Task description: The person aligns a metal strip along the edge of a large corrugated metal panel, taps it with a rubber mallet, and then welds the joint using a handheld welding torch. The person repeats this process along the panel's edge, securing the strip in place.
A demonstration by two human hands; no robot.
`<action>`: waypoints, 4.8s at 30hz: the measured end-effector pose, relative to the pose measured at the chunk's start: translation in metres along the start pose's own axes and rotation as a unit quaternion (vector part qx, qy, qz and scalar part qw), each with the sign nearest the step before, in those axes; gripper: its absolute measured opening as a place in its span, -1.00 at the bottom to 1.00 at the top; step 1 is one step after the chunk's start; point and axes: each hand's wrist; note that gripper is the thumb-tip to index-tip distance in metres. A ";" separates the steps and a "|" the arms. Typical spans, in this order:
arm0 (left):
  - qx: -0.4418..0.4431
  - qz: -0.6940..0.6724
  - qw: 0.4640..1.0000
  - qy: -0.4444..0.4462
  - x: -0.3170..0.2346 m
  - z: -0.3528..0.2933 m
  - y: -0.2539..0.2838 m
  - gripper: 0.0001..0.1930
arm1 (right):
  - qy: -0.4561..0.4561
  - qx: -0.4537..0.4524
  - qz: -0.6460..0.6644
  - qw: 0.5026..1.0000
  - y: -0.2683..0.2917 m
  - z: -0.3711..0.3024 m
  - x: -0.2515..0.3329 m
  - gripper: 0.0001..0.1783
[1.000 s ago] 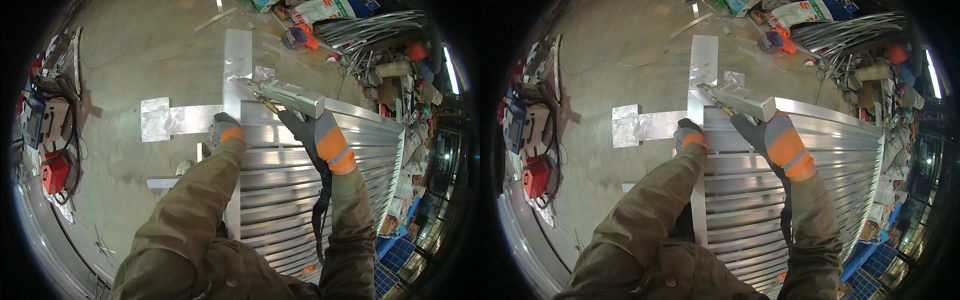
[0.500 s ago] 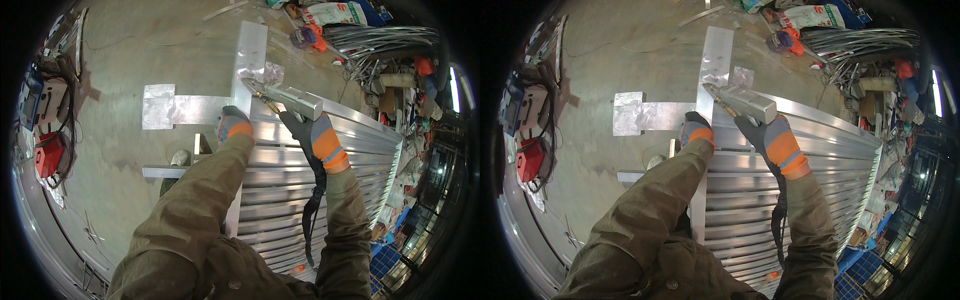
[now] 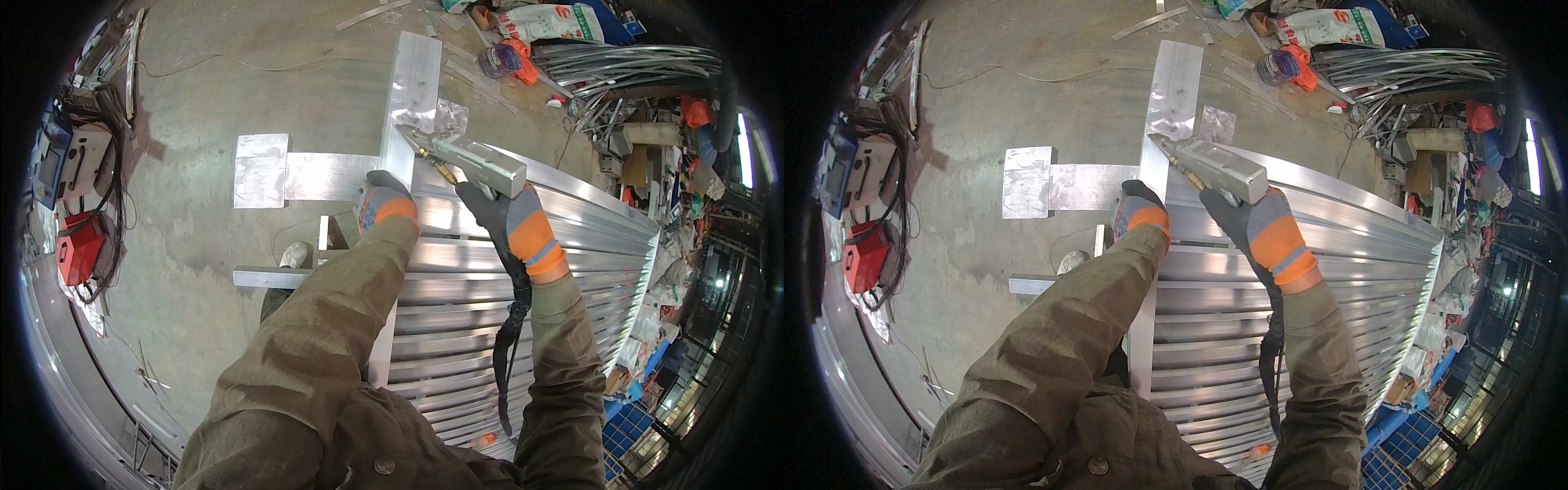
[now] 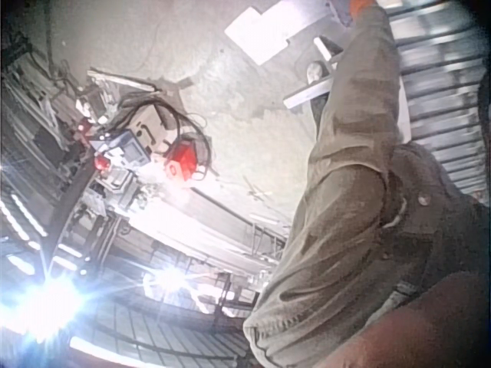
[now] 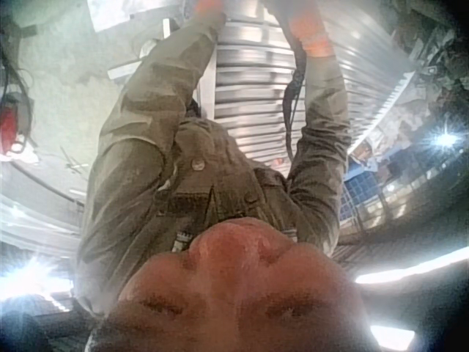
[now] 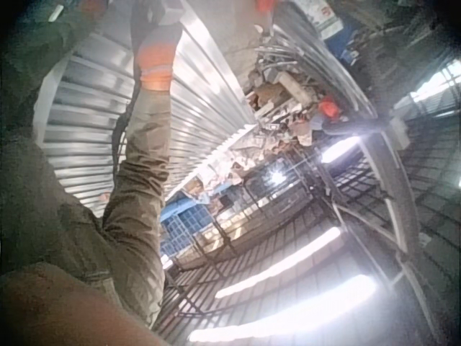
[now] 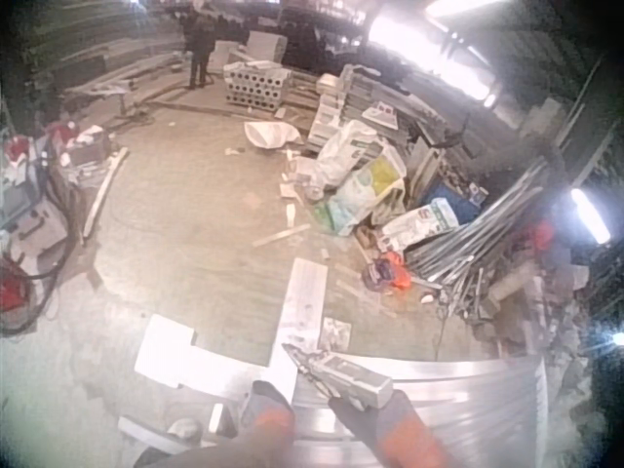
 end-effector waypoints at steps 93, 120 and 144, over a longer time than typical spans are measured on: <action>-0.044 -0.023 0.998 -0.029 0.019 0.039 -0.016 -0.72 | -0.057 0.040 -0.088 0.994 0.020 -0.009 0.005 -0.49; 0.036 -0.090 0.995 -0.008 0.001 0.013 0.011 -0.74 | -0.017 0.028 -0.053 0.998 0.021 -0.021 0.005 -0.52; -0.128 0.327 0.928 -0.122 0.045 0.107 -0.127 -0.76 | -0.056 0.016 -0.036 0.998 0.030 -0.018 0.039 -0.54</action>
Point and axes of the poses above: each hand's wrist, its own z-axis towards the middle knuckle, its own y-axis out of the back of the hand, x = y × z, and after that the axes turned 9 degrees about x, right-handed
